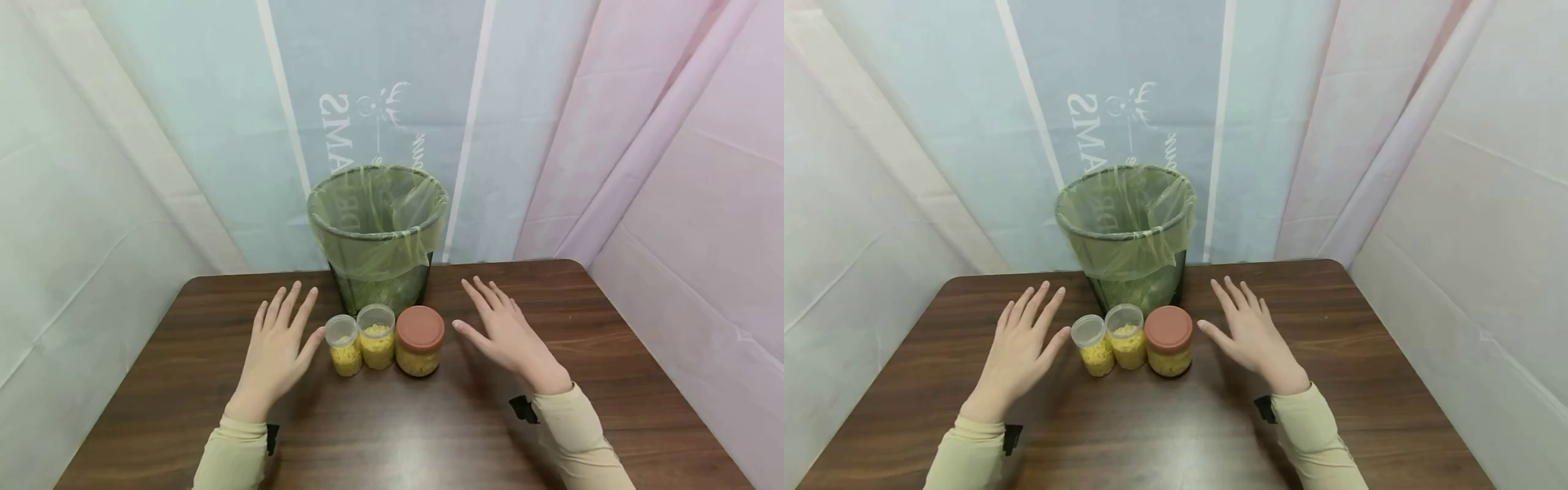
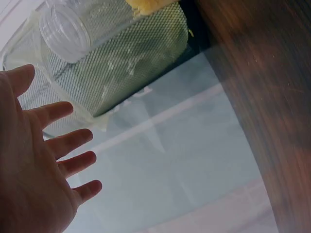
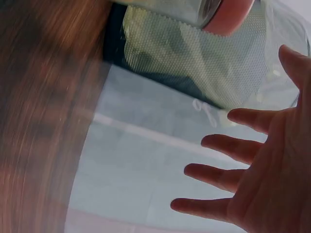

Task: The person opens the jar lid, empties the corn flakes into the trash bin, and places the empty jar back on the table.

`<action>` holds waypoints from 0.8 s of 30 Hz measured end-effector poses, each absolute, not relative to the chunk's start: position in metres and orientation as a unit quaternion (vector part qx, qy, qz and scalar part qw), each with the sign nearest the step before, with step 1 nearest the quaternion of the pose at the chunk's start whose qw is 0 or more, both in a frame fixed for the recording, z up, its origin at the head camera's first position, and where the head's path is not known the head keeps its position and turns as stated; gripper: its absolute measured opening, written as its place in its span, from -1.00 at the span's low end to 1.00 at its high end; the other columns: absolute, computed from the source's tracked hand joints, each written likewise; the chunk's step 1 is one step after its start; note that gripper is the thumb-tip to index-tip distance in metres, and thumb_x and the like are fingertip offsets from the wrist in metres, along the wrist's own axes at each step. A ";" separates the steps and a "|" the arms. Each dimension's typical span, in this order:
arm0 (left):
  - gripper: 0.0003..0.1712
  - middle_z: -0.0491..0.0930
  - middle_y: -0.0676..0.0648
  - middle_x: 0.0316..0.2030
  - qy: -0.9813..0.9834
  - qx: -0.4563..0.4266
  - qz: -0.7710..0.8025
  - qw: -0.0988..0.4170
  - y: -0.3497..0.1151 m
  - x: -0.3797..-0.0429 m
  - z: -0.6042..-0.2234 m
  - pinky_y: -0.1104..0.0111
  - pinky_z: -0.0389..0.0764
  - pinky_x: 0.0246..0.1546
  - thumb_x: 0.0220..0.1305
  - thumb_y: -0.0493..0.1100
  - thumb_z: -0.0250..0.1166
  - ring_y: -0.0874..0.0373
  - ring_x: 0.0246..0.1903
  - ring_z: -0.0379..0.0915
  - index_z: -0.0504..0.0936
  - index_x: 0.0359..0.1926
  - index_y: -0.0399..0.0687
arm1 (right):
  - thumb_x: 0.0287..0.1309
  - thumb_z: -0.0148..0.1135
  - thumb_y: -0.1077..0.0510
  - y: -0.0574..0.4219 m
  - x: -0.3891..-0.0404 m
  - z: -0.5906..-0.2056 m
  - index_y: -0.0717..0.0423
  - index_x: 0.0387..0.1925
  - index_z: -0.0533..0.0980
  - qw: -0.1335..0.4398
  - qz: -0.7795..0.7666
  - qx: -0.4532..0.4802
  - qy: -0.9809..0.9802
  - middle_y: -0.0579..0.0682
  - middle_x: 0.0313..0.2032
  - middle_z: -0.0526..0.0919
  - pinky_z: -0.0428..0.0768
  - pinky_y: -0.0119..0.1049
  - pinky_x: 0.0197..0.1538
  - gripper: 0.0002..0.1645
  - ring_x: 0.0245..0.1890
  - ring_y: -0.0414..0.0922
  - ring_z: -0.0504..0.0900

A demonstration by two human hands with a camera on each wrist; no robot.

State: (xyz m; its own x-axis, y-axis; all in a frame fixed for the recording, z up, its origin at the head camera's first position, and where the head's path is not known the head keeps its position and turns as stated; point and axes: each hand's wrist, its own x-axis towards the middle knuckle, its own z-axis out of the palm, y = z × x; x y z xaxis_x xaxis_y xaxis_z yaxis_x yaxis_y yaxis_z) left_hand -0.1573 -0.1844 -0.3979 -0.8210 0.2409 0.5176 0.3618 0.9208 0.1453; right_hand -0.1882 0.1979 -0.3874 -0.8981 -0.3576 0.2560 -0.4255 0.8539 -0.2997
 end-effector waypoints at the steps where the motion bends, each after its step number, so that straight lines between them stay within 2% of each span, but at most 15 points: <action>1: -0.29 0.11 -0.17 0.42 -0.945 -0.164 -0.118 0.256 -0.183 -0.158 -0.398 -0.12 -0.02 0.34 0.34 0.20 0.03 -0.14 0.41 -0.06 0.15 0.44 0.13 | 0.24 -0.03 -0.36 0.196 -0.187 -0.387 -0.09 0.47 -0.02 0.098 0.176 0.212 -0.956 0.15 0.45 0.05 0.10 0.33 0.28 -0.09 0.40 0.28 0.03; 7: -0.28 0.14 -0.17 0.41 -0.939 -0.190 -0.115 0.264 -0.173 -0.157 -0.395 -0.09 -0.01 0.34 0.32 0.17 0.06 -0.15 0.39 0.00 0.17 0.43 0.11 | 0.19 0.04 -0.36 0.183 -0.185 -0.387 0.05 0.44 0.07 0.115 0.169 0.259 -0.944 0.17 0.39 0.18 0.22 0.14 0.31 -0.04 0.34 0.21 0.21; 15: -0.32 0.20 -0.17 0.38 -0.927 -0.224 -0.113 0.279 -0.162 -0.155 -0.392 -0.07 0.03 0.34 0.31 0.15 0.06 -0.15 0.36 0.07 0.26 0.38 0.03 | 0.05 0.14 -0.44 0.166 -0.184 -0.394 0.06 0.39 0.18 0.135 0.166 0.302 -0.929 0.07 0.28 0.38 0.42 0.01 0.21 0.03 0.24 0.05 0.40; 21: -0.32 0.24 -0.15 0.36 -0.923 -0.242 -0.107 0.280 -0.153 -0.154 -0.390 -0.07 0.06 0.34 0.30 0.16 0.08 -0.11 0.36 0.10 0.27 0.38 0.06 | -0.05 0.23 -0.44 0.154 -0.184 -0.398 0.05 0.37 0.23 0.137 0.163 0.310 -0.927 0.06 0.17 0.49 0.57 -0.01 0.01 0.06 0.12 0.03 0.52; 24: -0.34 0.26 -0.14 0.35 -0.922 -0.247 -0.108 0.278 -0.149 -0.153 -0.389 -0.05 0.06 0.34 0.30 0.14 0.09 -0.11 0.35 0.12 0.28 0.37 0.06 | -0.09 0.28 -0.43 0.150 -0.185 -0.402 0.04 0.35 0.25 0.142 0.164 0.305 -0.927 0.05 0.12 0.51 0.61 -0.04 -0.11 0.07 0.00 0.00 0.59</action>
State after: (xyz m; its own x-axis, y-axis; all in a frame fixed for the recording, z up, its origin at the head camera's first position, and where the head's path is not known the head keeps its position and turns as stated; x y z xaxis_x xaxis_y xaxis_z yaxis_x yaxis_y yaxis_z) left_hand -0.1527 -0.1491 -0.3888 -0.7237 0.3954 0.5656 0.5156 0.8546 0.0624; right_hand -0.1855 0.1500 -0.4017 -0.7736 -0.5189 0.3637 -0.6121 0.7603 -0.2173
